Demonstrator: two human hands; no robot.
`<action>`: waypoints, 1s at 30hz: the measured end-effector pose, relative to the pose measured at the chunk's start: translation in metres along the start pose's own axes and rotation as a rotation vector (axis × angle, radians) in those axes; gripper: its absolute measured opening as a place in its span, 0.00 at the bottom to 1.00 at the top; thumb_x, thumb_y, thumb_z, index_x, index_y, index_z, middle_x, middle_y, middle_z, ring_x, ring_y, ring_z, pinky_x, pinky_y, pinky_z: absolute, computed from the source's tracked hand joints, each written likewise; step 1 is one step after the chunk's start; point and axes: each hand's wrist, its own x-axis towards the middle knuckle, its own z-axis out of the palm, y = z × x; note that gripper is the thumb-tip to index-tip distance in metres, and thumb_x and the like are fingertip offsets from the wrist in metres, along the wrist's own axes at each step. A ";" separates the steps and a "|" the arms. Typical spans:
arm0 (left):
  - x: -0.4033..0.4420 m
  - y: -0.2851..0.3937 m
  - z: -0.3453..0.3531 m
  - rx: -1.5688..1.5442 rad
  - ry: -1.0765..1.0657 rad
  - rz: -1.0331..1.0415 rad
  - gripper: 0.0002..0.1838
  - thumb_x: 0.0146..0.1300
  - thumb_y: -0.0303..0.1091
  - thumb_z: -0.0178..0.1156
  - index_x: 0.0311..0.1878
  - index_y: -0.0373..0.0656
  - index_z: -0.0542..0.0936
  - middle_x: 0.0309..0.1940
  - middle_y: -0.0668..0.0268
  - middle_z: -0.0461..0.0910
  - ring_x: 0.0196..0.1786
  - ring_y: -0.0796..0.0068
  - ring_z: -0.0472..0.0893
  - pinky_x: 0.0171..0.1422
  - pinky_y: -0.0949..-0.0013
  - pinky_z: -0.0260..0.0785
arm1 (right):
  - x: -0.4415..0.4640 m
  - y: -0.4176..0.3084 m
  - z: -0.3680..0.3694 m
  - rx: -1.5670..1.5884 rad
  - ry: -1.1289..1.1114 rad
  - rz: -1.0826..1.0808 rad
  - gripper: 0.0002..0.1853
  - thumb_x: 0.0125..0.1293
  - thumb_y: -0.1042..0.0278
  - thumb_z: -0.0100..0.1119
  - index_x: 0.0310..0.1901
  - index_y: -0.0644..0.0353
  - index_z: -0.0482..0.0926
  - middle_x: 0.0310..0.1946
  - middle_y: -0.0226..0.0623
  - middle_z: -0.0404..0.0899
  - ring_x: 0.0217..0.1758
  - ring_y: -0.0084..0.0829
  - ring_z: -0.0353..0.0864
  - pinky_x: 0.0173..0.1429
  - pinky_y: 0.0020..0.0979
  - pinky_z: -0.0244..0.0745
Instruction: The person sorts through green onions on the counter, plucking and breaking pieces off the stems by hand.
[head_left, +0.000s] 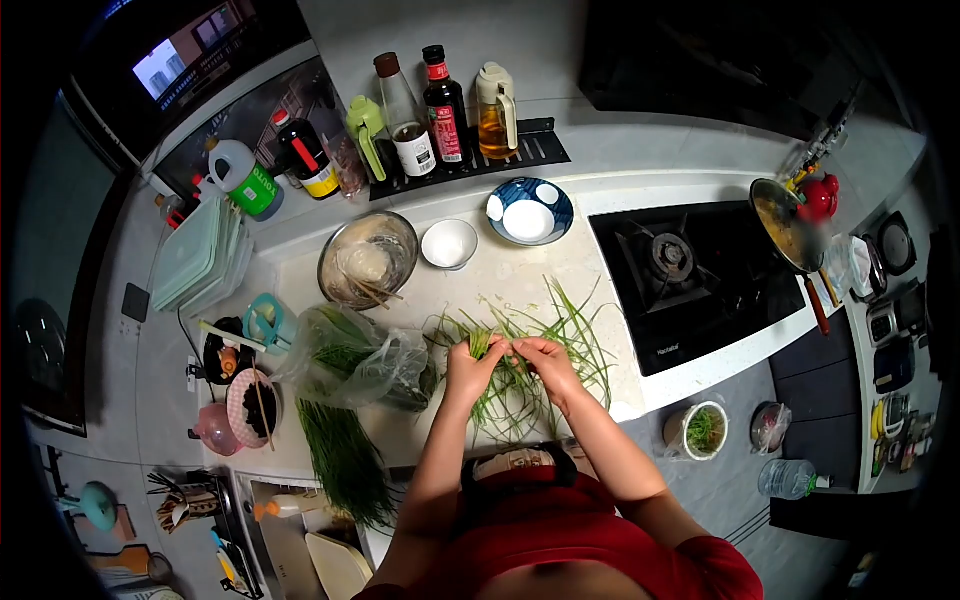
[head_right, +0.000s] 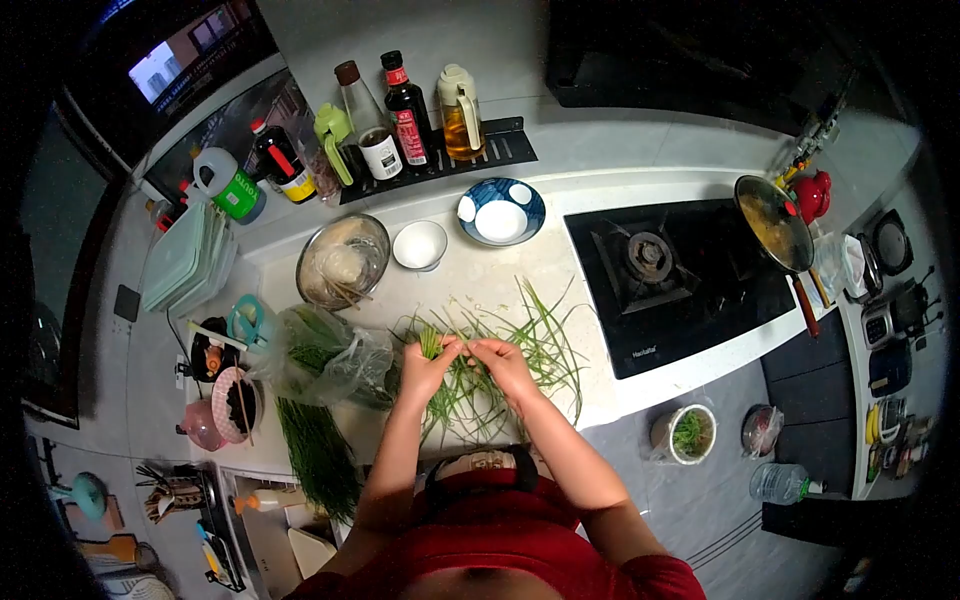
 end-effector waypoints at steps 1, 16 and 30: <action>0.000 -0.002 0.000 0.030 0.013 0.026 0.09 0.52 0.30 0.61 0.32 0.33 0.78 0.28 0.64 0.79 0.31 0.79 0.77 0.36 0.74 0.68 | 0.001 0.001 0.000 -0.011 0.003 -0.051 0.10 0.60 0.68 0.53 0.37 0.65 0.78 0.28 0.29 0.78 0.30 0.17 0.72 0.39 0.18 0.66; 0.019 -0.003 -0.029 0.391 0.229 0.148 0.11 0.50 0.36 0.62 0.30 0.37 0.78 0.24 0.58 0.77 0.28 0.63 0.76 0.33 0.67 0.67 | -0.013 -0.017 -0.016 0.198 -0.180 0.140 0.10 0.61 0.69 0.47 0.31 0.68 0.74 0.18 0.31 0.70 0.25 0.23 0.67 0.40 0.22 0.63; -0.007 0.021 0.000 -0.035 -0.045 -0.058 0.08 0.53 0.30 0.61 0.32 0.34 0.78 0.25 0.68 0.78 0.29 0.82 0.73 0.35 0.76 0.65 | -0.017 -0.012 0.008 -0.139 -0.081 -0.171 0.10 0.57 0.74 0.56 0.41 0.69 0.74 0.29 0.32 0.78 0.34 0.19 0.73 0.43 0.21 0.68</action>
